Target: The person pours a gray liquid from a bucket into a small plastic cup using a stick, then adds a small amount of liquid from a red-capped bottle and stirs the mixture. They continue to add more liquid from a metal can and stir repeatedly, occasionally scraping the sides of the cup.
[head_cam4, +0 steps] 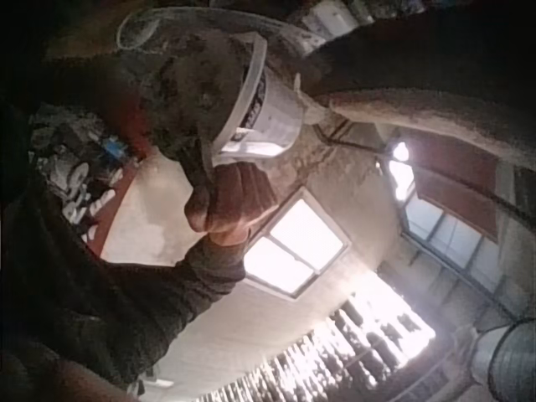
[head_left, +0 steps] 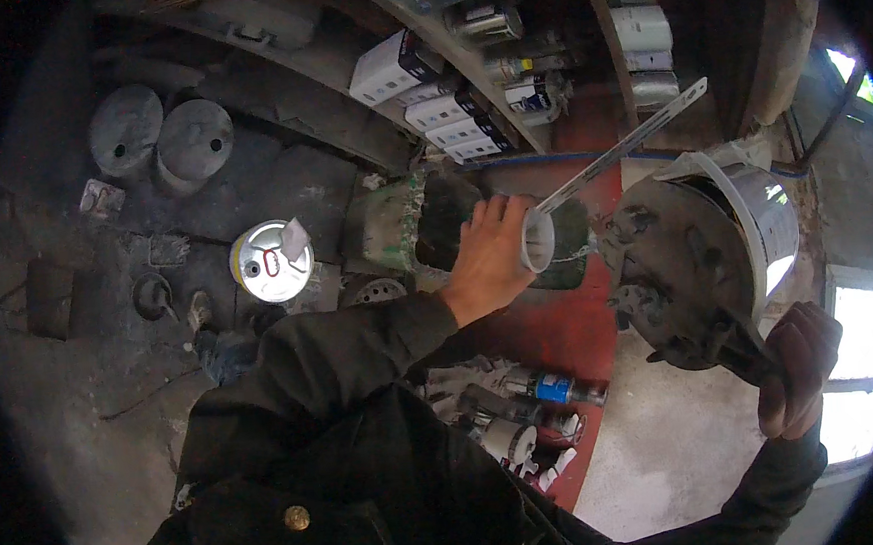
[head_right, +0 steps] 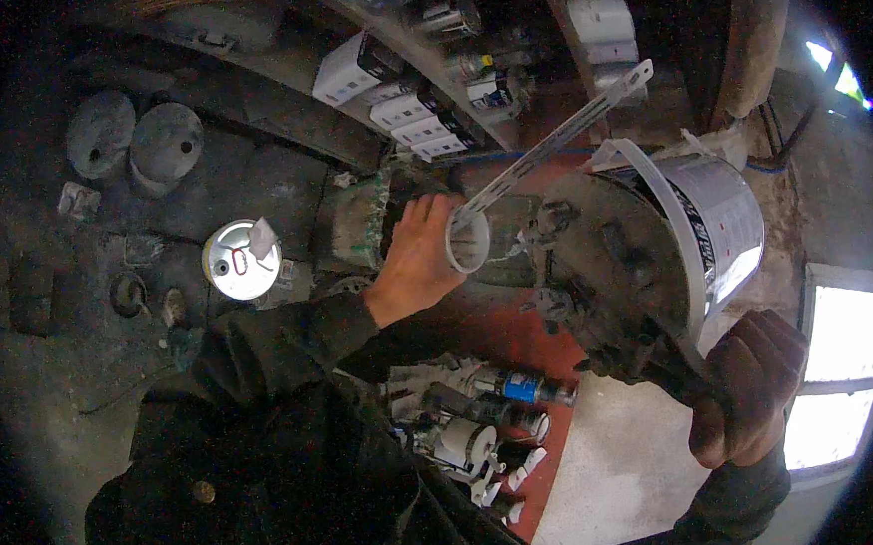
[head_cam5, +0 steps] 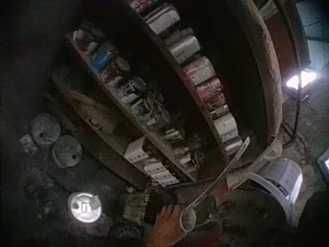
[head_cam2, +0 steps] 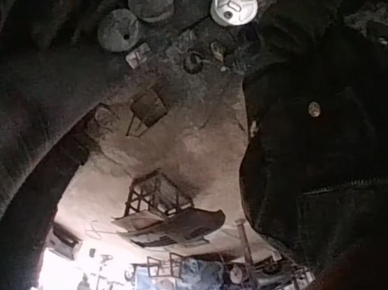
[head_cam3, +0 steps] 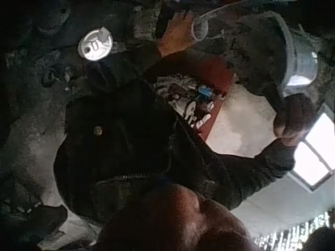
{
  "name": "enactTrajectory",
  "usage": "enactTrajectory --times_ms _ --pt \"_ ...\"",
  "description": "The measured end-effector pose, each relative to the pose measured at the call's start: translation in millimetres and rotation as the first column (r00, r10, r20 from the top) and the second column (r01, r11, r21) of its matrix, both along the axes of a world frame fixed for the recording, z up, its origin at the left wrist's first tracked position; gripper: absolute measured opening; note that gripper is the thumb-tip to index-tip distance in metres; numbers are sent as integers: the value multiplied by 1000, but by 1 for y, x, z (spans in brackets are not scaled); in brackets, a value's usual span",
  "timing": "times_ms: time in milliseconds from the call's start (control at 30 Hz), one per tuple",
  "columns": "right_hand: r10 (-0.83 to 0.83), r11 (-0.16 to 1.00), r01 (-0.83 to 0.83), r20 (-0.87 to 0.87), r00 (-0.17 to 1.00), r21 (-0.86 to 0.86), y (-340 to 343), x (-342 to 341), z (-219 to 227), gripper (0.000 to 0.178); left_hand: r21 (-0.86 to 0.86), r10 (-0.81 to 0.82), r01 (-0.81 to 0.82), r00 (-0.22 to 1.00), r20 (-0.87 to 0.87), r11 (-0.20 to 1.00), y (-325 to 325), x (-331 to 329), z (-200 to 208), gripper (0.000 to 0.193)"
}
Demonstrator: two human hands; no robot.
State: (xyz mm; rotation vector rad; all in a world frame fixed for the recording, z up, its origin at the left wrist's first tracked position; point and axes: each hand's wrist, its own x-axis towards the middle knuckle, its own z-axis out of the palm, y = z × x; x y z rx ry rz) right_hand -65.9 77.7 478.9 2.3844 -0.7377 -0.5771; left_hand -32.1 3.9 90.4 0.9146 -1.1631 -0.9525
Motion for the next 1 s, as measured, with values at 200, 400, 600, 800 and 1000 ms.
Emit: enactTrajectory --times_ms 200,400,600,800,1000 --pt "13 1000 -13 9 1000 28 -2 9 -2 47 7 15 -15 1000 15 1000 -1 5 0 78" --pt "69 998 -69 20 997 -9 -5 11 -6 43 2 56 -56 998 29 998 1 13 0 77" --pt "39 999 -39 -12 999 -25 5 20 -3 44 -13 21 -21 1000 5 1000 4 8 3 77" --pt "60 998 -61 19 998 25 -8 16 -2 48 1 51 -51 999 19 999 -1 15 0 76" --pt "58 998 -59 27 998 28 -8 20 -5 50 -5 45 -45 999 -2 999 -1 12 -2 77"
